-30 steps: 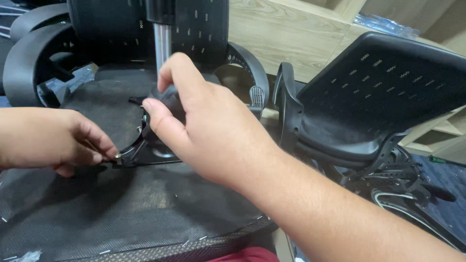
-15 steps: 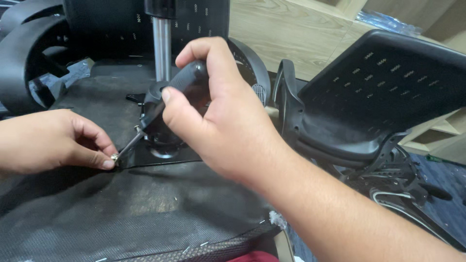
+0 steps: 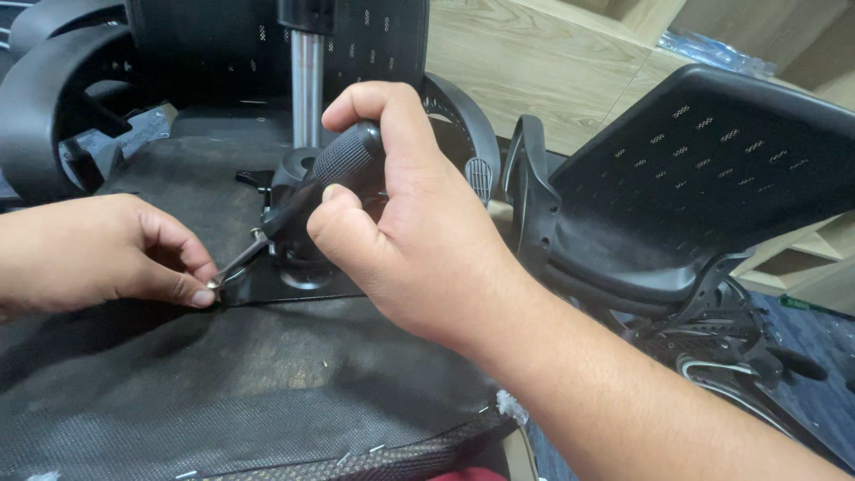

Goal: The person uses a screwdriver to tighten screws on the metal base of an office chair. They repeatedly insert and turn the screwdriver to secure the base plate to the chair seat.

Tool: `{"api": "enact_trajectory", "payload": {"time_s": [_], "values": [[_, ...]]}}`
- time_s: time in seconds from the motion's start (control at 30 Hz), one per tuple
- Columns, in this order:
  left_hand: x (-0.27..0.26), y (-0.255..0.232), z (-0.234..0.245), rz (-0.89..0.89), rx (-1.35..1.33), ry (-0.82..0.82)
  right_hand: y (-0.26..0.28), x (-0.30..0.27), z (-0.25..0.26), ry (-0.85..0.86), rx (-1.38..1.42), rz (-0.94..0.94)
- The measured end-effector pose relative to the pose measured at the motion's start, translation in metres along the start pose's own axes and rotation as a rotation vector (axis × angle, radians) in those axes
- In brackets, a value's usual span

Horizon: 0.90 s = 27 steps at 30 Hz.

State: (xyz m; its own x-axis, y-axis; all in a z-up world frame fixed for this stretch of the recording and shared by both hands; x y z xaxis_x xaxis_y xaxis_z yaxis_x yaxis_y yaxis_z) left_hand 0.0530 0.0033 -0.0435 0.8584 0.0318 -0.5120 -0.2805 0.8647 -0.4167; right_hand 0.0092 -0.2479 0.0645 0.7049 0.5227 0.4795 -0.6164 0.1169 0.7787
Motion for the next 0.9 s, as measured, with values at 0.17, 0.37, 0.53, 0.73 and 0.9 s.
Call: {"api": "enact_trajectory", "payload": {"time_s": [0.17,0.37,0.53,0.73,0.9], "values": [[-0.001,-0.004,-0.001,-0.009,0.001,-0.001,0.003,0.0,0.001,-0.025,-0.109,0.004],[0.0,-0.002,0.001,-0.06,0.112,-0.003,0.004,0.018,0.006,-0.024,-0.247,-0.081],[0.007,0.0,0.008,-0.06,0.147,0.001,0.014,0.053,-0.003,0.012,-0.412,0.12],[-0.021,-0.009,0.048,-0.675,-0.375,-0.352,0.019,0.077,-0.021,0.096,-0.45,0.171],[-0.062,-0.037,0.053,-0.805,-0.402,-0.654,0.019,0.084,-0.029,0.095,-0.428,0.184]]}}
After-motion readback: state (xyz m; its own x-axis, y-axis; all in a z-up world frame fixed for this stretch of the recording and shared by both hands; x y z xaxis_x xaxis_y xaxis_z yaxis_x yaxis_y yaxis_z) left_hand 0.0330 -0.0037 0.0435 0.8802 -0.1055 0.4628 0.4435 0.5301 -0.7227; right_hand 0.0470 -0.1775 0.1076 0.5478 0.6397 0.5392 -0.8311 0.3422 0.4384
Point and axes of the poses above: each hand's wrist, its own x-axis towards the middle knuckle, its own z-axis out of the back of the hand, y = z × x, the point moved 4 cm from there along x, towards the middle knuckle, and after that the axes turned 7 degrees about x, right-handed, at the moved point
